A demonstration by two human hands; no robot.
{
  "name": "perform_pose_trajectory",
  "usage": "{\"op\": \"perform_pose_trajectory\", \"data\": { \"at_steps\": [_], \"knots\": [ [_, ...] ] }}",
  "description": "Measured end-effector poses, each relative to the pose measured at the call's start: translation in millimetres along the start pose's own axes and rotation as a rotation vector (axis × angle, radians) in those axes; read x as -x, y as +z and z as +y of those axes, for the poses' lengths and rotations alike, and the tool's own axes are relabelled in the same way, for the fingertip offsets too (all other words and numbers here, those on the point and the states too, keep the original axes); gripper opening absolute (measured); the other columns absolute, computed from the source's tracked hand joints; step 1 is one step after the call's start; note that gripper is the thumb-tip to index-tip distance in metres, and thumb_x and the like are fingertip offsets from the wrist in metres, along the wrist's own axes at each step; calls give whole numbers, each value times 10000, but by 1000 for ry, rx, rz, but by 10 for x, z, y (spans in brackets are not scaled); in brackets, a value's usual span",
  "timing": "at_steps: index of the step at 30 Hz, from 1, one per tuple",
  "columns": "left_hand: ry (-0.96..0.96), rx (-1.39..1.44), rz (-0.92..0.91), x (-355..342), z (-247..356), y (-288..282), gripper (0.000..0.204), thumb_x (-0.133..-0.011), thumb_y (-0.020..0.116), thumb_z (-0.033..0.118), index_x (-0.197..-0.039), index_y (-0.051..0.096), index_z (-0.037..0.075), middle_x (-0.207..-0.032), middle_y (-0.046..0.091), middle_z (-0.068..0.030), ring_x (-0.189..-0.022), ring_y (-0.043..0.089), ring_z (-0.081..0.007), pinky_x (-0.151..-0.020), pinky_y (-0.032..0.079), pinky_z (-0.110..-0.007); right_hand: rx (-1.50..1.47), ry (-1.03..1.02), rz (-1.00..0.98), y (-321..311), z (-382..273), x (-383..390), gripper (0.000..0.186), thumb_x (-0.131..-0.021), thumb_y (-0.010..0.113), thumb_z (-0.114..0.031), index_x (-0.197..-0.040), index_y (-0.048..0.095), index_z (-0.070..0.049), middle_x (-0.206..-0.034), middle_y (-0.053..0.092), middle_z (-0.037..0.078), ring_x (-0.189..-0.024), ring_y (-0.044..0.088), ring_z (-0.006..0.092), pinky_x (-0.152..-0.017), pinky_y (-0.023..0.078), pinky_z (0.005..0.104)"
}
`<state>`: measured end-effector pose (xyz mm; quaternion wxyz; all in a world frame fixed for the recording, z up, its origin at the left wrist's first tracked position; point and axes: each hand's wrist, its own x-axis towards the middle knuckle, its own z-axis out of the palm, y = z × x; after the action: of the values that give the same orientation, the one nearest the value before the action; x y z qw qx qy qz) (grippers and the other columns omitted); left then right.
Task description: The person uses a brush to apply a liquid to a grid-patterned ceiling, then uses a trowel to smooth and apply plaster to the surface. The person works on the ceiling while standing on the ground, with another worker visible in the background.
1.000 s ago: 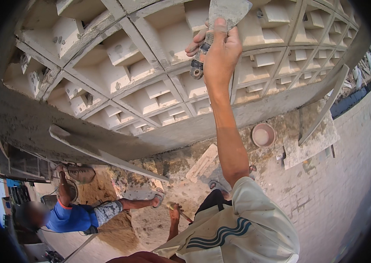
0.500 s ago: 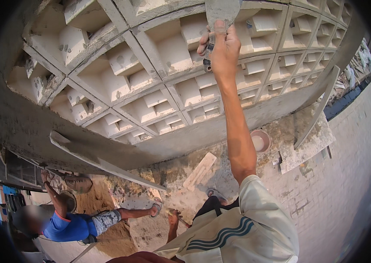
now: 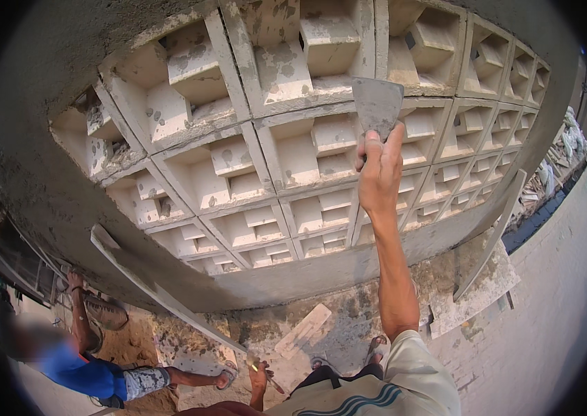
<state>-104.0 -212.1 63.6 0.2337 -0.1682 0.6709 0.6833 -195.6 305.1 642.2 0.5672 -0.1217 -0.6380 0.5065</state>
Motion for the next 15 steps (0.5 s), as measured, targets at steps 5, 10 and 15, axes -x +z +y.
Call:
{"op": "perform_pose_trajectory", "data": {
  "at_steps": [5, 10, 15],
  "knots": [
    [489, -252, 68, -103, 1908, 1166, 592, -990, 732, 208, -1487, 447, 59, -1125, 636, -155, -840, 626, -263, -703, 551, -390, 491, -383, -216, -381, -434, -294, 442, -1083, 544, -96, -1494, 437, 28, -1045, 638, 225, -942, 636, 320, -864, 499, 363],
    [1131, -275, 250, 123, 4046, 2005, 621, -980, 790, 178, -1506, 497, 28, -1375, 632, -168, -1182, 638, -293, -1060, 493, -395, 717, -714, -378, -340, -1142, -519, 493, -1061, 616, -48, -1544, 525, -89, -1264, 677, 212, -1109, 661, 397, -961, 519, 446],
    [1496, -246, 434, 82, 5179, 2502, 685, -908, 856, 162, -1491, 514, 52, -1350, 631, -176, -1187, 639, -373, -1026, 514, -448, 749, -311, -322, -553, -1583, -723, 443, -1090, 612, -152, -1525, 552, -91, -1108, 737, 189, -1009, 713, 385, -936, 542, 437]
  ]
}}
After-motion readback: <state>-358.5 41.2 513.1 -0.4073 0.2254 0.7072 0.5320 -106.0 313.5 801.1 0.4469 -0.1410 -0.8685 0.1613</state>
